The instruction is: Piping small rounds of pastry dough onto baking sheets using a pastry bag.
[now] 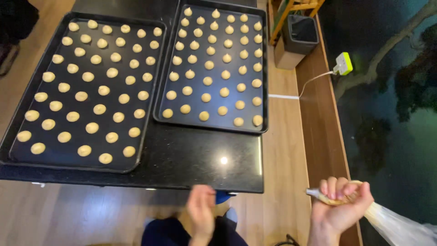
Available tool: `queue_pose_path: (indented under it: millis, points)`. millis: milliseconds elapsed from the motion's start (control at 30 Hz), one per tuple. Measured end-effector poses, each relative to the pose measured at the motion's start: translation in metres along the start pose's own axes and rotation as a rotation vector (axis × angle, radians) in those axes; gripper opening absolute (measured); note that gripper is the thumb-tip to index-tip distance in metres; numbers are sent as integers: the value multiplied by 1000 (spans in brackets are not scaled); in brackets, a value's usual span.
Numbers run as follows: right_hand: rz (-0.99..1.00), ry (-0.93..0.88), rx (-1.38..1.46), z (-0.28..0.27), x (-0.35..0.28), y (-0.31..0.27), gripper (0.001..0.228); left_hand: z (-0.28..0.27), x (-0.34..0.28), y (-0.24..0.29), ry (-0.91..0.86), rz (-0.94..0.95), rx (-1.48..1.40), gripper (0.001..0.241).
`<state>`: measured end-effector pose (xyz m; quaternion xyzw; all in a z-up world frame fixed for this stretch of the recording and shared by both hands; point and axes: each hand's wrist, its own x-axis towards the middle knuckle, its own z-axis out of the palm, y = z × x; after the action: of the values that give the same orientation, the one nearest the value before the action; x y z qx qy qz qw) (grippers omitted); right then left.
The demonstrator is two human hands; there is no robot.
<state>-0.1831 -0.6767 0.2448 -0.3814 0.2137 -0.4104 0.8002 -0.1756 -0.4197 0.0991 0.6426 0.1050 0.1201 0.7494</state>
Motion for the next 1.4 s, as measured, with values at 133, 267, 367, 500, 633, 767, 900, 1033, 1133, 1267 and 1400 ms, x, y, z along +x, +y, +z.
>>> queue_pose_path:
  millis: [133,267,367,500,633,767,900,1033,1133,1267,1400]
  points:
    - [23,31,-21,-44,70,-10,37,79,-13,47,-286,-24,99,22]
    - [84,7,-107,-18,89,8,37,95,-2,48,-213,-104,-52,13]
    - [105,-91,-94,13,84,30,37,80,28,45,-95,-146,-18,13]
    - [198,-93,-106,74,69,63,36,35,79,88,19,-47,70,15]
    - [310,-250,-31,149,24,111,39,-33,138,103,133,87,110,15]
    - [371,-393,32,215,-38,178,38,-119,207,108,180,93,44,13]
    - [391,-356,43,273,-108,245,38,-247,283,110,170,164,81,14]
    - [338,-220,14,329,-171,297,34,-381,353,159,283,184,63,12]
    - [288,-107,-24,360,-201,320,35,-441,399,193,226,111,-44,14]
    - [189,10,-29,393,-223,326,32,-458,472,199,77,47,-138,12]
    - [81,94,-33,372,-212,347,29,-433,540,183,-145,-32,-61,15]
